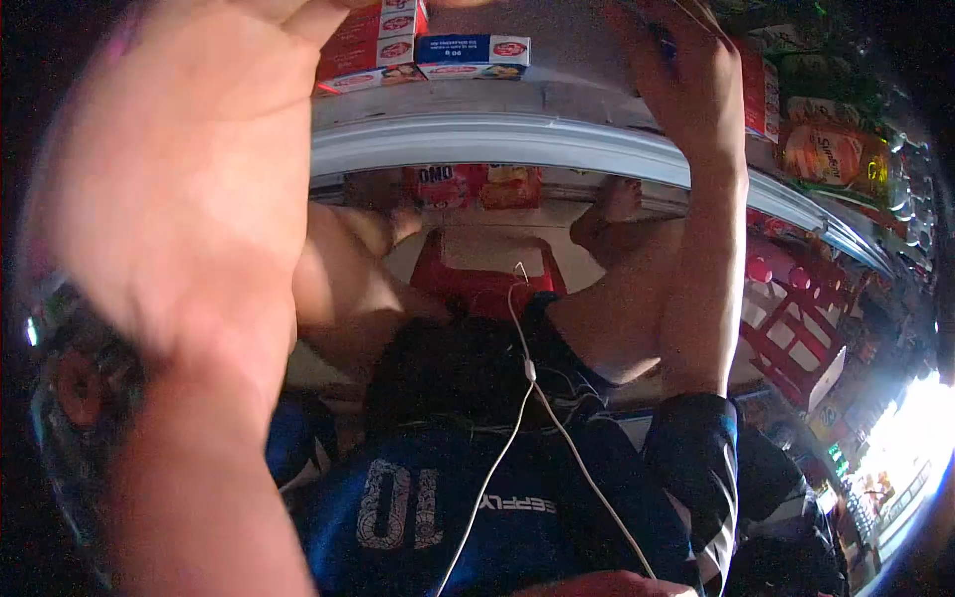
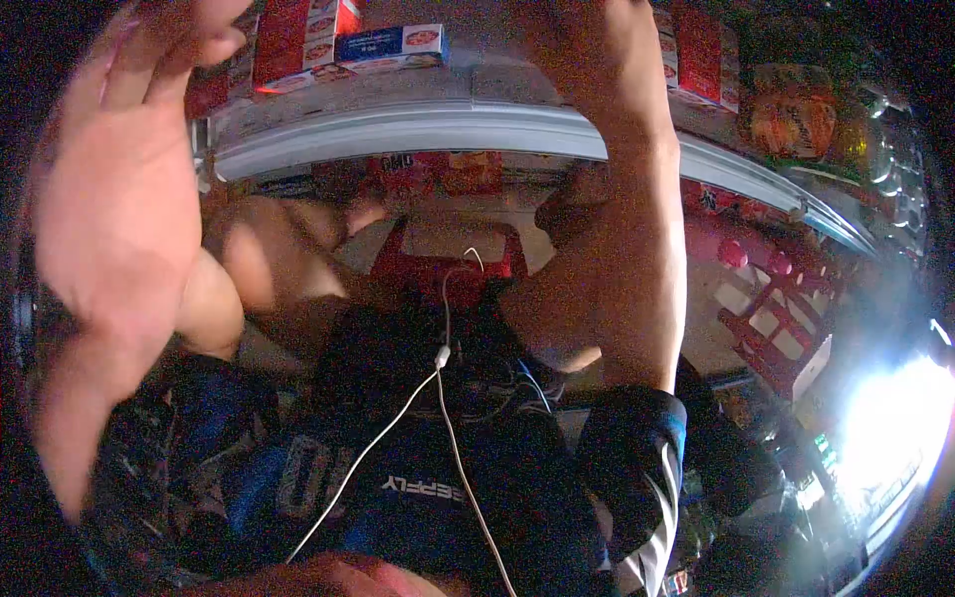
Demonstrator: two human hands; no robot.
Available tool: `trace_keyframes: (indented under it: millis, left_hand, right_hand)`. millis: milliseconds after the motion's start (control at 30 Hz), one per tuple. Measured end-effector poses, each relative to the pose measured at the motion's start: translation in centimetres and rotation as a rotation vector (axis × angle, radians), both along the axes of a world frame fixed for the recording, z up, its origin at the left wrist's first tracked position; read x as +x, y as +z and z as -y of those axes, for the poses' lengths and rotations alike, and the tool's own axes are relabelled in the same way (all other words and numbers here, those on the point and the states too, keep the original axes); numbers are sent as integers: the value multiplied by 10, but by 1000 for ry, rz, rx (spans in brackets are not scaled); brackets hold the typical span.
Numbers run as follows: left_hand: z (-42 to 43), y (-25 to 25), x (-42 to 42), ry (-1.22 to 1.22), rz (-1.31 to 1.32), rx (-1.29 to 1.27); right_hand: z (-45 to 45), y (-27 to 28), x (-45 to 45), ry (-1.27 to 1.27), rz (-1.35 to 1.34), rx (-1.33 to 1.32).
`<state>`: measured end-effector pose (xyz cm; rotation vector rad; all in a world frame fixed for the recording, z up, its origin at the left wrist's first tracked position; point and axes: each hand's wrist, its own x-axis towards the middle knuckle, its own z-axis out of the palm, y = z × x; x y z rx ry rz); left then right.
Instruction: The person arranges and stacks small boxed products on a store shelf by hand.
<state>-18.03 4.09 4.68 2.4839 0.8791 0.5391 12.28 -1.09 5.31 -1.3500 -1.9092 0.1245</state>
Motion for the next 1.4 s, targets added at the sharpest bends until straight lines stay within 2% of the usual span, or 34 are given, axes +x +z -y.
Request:
trace_keyframes:
  millis: [200,233,333,467,567,633,667,1000,1167,1233,1400]
  left_hand:
    - [-1,-1,1,-1,-12,16]
    - [-2,-2,1,0,-16,14]
    - [-2,-4,1,0,-6,22]
    - [-6,-10,3,-11,-10,50]
    - [-6,-13,5,-34,-3,60]
    - [-6,-14,7,-45,2,69]
    - [-6,-15,7,-48,4,71]
    - [-1,-14,4,-74,13,61]
    - [-3,-13,0,-67,14,36]
    - [-5,-13,0,-70,26,34]
    - [-2,-9,12,-71,52,29]
  right_hand:
    - [5,7,12,-10,-31,-99]
    - [12,11,8,-54,-73,-224]
    - [1,2,3,-30,30,61]
    - [-1,-8,16,-1,-37,-77]
    - [-10,-23,23,-91,126,-35]
    - [-16,-26,20,0,82,98]
    - [-10,-22,16,-72,140,14]
    - [-5,-23,7,-40,68,28]
    - [-1,-16,5,-58,42,-57]
    - [-4,-18,4,-54,102,6]
    - [5,-20,12,-25,96,-52]
